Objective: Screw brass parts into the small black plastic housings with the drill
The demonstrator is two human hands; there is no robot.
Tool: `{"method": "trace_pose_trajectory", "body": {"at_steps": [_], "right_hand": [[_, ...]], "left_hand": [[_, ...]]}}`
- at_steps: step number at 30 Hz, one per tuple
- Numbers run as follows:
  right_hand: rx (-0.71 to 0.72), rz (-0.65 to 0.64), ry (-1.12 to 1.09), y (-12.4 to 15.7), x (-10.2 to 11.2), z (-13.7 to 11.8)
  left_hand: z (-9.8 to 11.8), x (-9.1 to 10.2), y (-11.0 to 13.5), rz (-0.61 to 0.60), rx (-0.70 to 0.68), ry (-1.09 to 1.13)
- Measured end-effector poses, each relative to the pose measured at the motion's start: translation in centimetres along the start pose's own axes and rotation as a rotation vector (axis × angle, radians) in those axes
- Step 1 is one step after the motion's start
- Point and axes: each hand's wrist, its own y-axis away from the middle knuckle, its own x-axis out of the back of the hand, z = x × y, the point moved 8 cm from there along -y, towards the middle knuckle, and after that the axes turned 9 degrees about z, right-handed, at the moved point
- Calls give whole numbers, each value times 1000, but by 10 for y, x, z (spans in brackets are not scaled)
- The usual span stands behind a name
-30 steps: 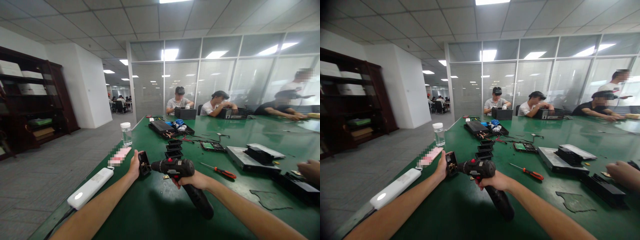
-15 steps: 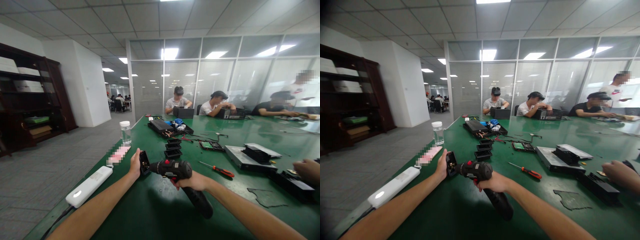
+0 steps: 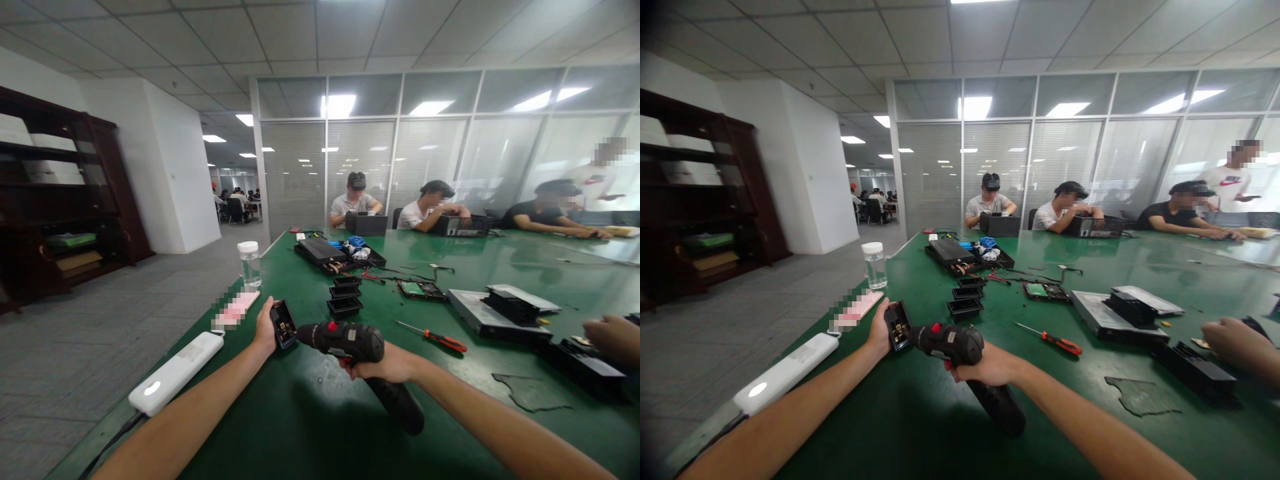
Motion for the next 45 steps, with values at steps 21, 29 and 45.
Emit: {"method": "trace_pose_trajectory", "body": {"at_steps": [21, 29, 45], "right_hand": [[20, -13, -219, 12, 15, -22], [-3, -9, 108, 9, -11, -19], [166, 30, 184, 12, -15, -32]], "left_hand": [[13, -18, 5, -315, -36, -12], [17, -18, 10, -309, -115, 5], [6, -21, 12, -325, -67, 60]]}}
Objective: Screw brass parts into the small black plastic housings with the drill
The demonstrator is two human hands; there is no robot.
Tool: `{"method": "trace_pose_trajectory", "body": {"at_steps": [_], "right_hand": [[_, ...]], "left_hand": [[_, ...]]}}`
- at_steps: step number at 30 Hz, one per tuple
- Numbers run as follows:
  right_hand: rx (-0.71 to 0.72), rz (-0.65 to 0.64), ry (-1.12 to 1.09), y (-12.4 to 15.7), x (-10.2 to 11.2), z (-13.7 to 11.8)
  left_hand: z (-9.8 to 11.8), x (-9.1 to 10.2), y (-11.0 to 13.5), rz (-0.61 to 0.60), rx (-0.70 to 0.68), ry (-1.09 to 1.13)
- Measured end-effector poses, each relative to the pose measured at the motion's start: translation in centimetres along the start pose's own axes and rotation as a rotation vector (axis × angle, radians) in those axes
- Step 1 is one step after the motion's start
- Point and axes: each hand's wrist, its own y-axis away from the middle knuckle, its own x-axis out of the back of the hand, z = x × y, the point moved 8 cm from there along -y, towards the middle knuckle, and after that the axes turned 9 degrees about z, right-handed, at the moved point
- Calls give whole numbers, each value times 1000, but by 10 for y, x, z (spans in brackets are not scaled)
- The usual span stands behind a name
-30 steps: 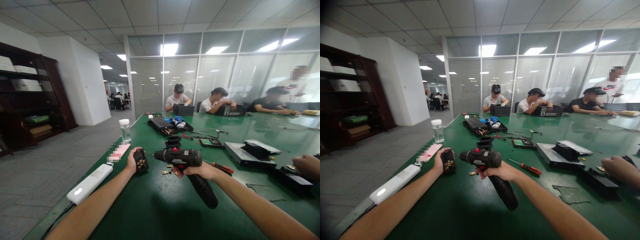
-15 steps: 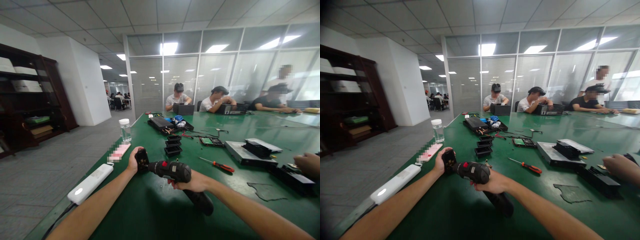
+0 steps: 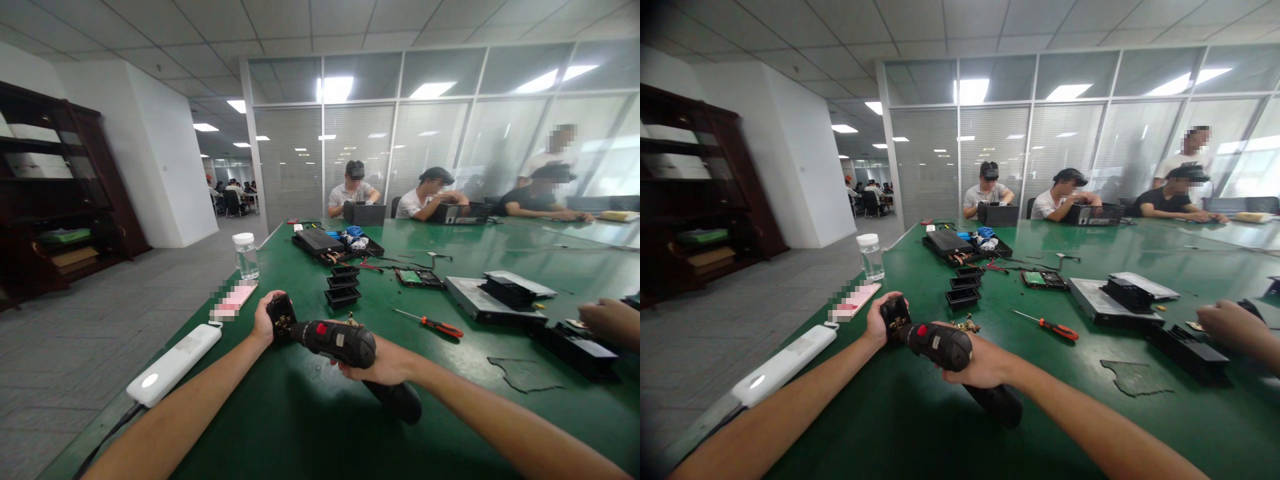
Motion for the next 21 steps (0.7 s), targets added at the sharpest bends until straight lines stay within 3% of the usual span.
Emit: {"method": "trace_pose_trajectory", "body": {"at_steps": [21], "right_hand": [[-76, 1, -49, 0, 4, 7]], "left_hand": [[-2, 6, -2, 107, 57, 52]]}}
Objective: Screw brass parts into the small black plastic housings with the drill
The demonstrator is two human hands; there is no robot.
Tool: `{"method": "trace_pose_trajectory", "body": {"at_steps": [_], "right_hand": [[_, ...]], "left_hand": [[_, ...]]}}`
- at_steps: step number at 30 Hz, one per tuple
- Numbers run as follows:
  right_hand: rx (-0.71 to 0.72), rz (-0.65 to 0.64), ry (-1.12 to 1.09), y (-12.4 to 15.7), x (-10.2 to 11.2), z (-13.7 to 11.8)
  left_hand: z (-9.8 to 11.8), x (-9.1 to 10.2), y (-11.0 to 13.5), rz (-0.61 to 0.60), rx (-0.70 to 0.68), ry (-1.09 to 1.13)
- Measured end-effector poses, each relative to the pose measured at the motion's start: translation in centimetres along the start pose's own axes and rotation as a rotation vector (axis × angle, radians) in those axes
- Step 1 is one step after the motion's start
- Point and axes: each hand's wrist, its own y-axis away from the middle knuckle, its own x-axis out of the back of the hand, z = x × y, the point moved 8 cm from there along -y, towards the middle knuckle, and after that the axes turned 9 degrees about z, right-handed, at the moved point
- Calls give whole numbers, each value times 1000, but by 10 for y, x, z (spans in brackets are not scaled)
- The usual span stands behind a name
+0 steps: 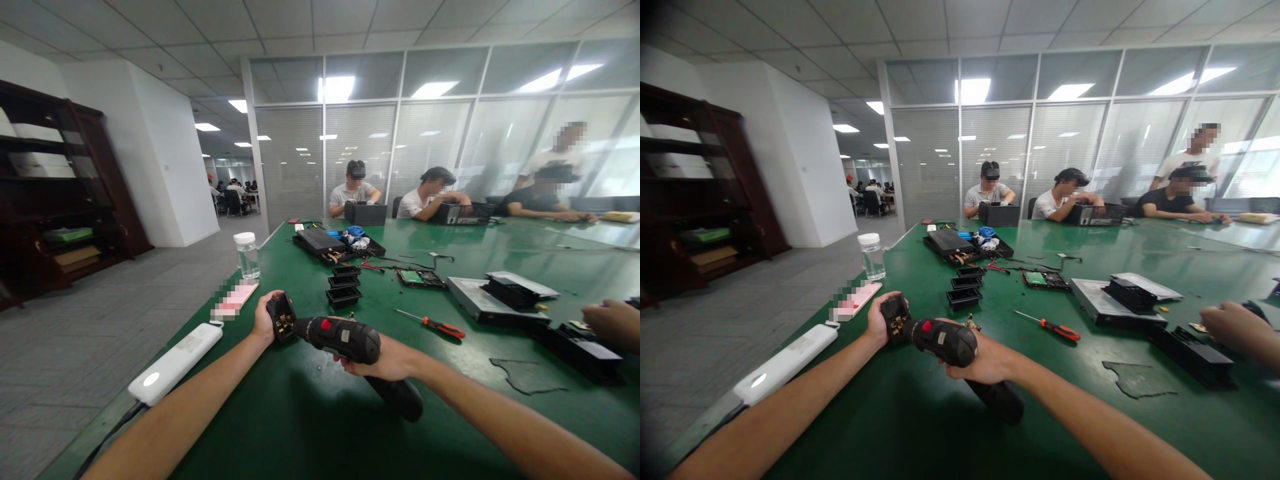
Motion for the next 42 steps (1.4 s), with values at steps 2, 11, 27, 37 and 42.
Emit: {"method": "trace_pose_trajectory", "body": {"at_steps": [2, 11, 27, 37, 42], "right_hand": [[1, -7, -4, 0, 0, 0], [14, -19, 16, 1, 1, 0], [-4, -24, 30, 2, 1, 1], [-21, -1, -10, 1, 3, 0], [-53, -31, -16, 3, 2, 0]], "left_hand": [[0, 0, 0, 6, -2, -3], [-1, 2, -1, 32, 26, 13], [3, 4, -1, 62, -2, -9], [6, 0, 1, 19, -34, -42], [8, 1, 0, 10, -48, -48]]}}
